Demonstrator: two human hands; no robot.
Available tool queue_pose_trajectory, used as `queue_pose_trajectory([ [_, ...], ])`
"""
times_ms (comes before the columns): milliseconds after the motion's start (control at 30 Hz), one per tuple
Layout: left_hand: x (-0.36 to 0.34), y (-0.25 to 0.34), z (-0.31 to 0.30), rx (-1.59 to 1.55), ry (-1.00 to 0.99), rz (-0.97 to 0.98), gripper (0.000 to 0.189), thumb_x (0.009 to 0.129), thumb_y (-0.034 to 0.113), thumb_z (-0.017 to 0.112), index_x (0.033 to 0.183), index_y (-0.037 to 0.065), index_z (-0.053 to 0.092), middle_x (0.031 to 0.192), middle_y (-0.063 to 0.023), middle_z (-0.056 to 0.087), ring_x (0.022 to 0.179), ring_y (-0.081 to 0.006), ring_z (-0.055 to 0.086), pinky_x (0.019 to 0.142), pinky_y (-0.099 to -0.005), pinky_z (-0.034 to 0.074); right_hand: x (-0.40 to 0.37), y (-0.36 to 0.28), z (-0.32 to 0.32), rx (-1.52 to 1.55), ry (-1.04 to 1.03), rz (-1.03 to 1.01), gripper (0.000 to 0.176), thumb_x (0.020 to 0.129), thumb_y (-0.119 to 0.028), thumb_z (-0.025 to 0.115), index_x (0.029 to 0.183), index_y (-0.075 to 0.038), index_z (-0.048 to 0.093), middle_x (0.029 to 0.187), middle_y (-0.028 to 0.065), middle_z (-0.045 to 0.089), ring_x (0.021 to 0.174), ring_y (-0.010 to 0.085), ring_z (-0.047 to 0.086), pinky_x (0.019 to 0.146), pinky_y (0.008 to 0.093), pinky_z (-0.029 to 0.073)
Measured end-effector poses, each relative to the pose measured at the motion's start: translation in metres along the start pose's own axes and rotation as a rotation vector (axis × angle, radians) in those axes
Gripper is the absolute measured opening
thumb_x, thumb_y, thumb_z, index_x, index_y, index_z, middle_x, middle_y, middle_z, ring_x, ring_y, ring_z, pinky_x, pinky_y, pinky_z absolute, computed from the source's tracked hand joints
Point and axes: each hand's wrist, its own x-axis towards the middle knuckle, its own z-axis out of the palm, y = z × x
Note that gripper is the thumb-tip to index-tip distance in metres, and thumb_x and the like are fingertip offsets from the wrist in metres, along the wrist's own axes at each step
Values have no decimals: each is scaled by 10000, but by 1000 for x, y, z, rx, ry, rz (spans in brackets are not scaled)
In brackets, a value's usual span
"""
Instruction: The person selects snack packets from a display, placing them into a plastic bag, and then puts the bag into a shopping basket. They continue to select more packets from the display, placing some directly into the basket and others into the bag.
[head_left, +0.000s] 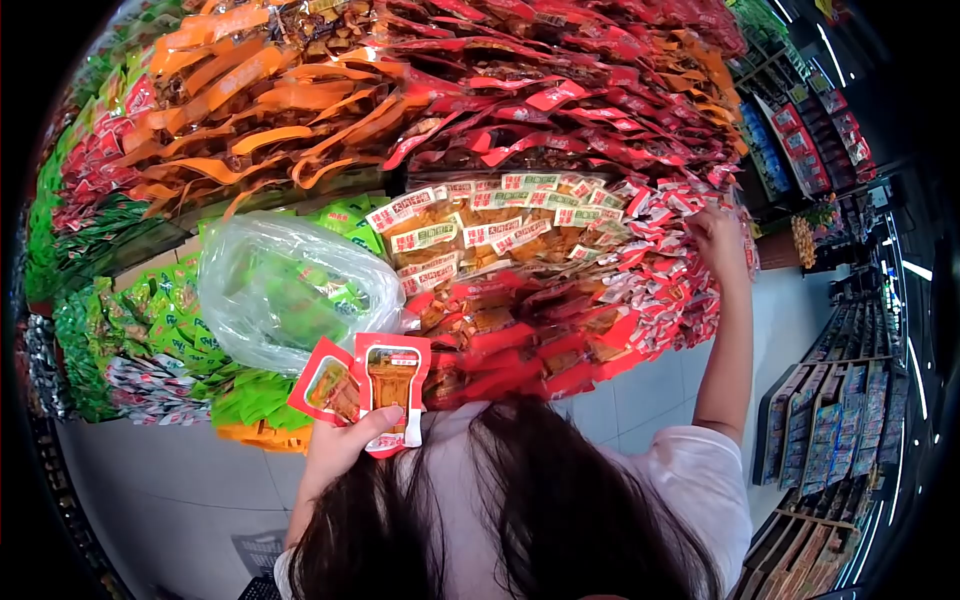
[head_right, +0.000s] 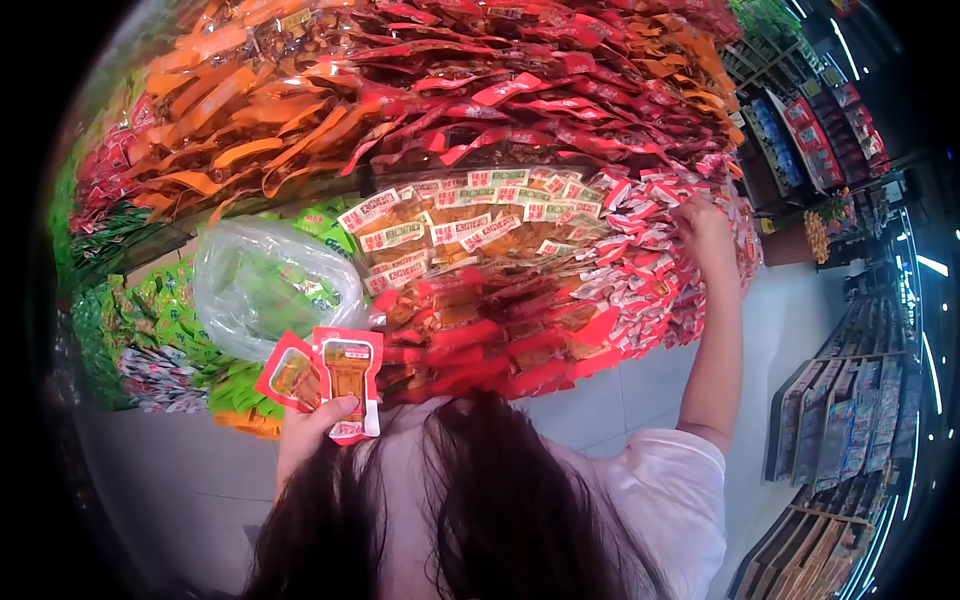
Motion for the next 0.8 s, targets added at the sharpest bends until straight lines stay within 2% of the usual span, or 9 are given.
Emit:
queue_pose_trajectory([
  [133,0,0,-1,24,-44,43,400,781,-15,684,1159,-14,554,1063,-69,641,945,-135,618,836,-301,499,-2,-5,6,5,-2,18,152,714,-14,649,859,-36,686,877,130,624,826,324,620,725,403,495],
  [200,0,5,5,23,-35,74,404,777,-26,682,1159,-15,551,1067,-71,640,952,-139,618,848,-304,494,3,-11,5,-58,-30,-34,149,715,-8,639,854,-35,686,870,129,629,826,329,621,727,404,496],
  [333,-1,3,10,-27,-11,58,391,787,-22,666,1159,-16,548,1065,-73,641,959,-146,619,851,-304,493,11,3,15,-13,-66,-85,148,718,-3,628,849,-39,687,864,130,629,821,329,623,729,406,496],
  [467,-3,-5,4,-158,15,8,378,804,-8,637,1170,-17,540,1068,-83,638,936,-159,629,826,-307,505,6,-9,12,-58,-97,-95,172,706,15,633,861,-32,690,853,133,631,816,322,628,726,396,498],
  [533,-6,-7,4,-186,19,0,378,808,-4,629,1174,-17,538,1068,-86,638,925,-163,633,813,-308,511,4,0,13,111,-72,-36,220,688,44,633,887,-28,693,855,135,640,816,313,634,734,381,501],
  [667,-9,-3,17,-259,65,58,367,816,-3,646,1168,-7,543,1059,-89,640,912,-161,639,801,-312,524,1,16,15,146,-138,-52,278,696,72,608,943,-26,691,876,156,648,822,317,638,763,373,503],
  [733,-10,-4,18,-306,67,48,361,822,5,668,1163,5,549,1059,-83,641,927,-157,638,821,-314,524,0,13,8,39,-142,-66,304,718,66,590,992,-29,681,909,160,650,885,325,626,803,384,490],
  [767,-9,-8,19,-324,67,73,361,823,10,671,1163,13,551,1060,-66,640,928,-146,632,811,-305,520,-1,10,5,-81,-94,-59,358,735,56,580,1069,-47,659,1001,156,643,966,339,596,844,398,469],
  [800,-7,-12,18,-297,56,92,359,824,17,675,1163,17,554,1061,-57,639,928,-136,626,810,-299,515,-1,-22,-16,-123,-45,-33,386,762,31,599,1135,-66,630,1094,146,621,1038,335,563,882,400,453],
])
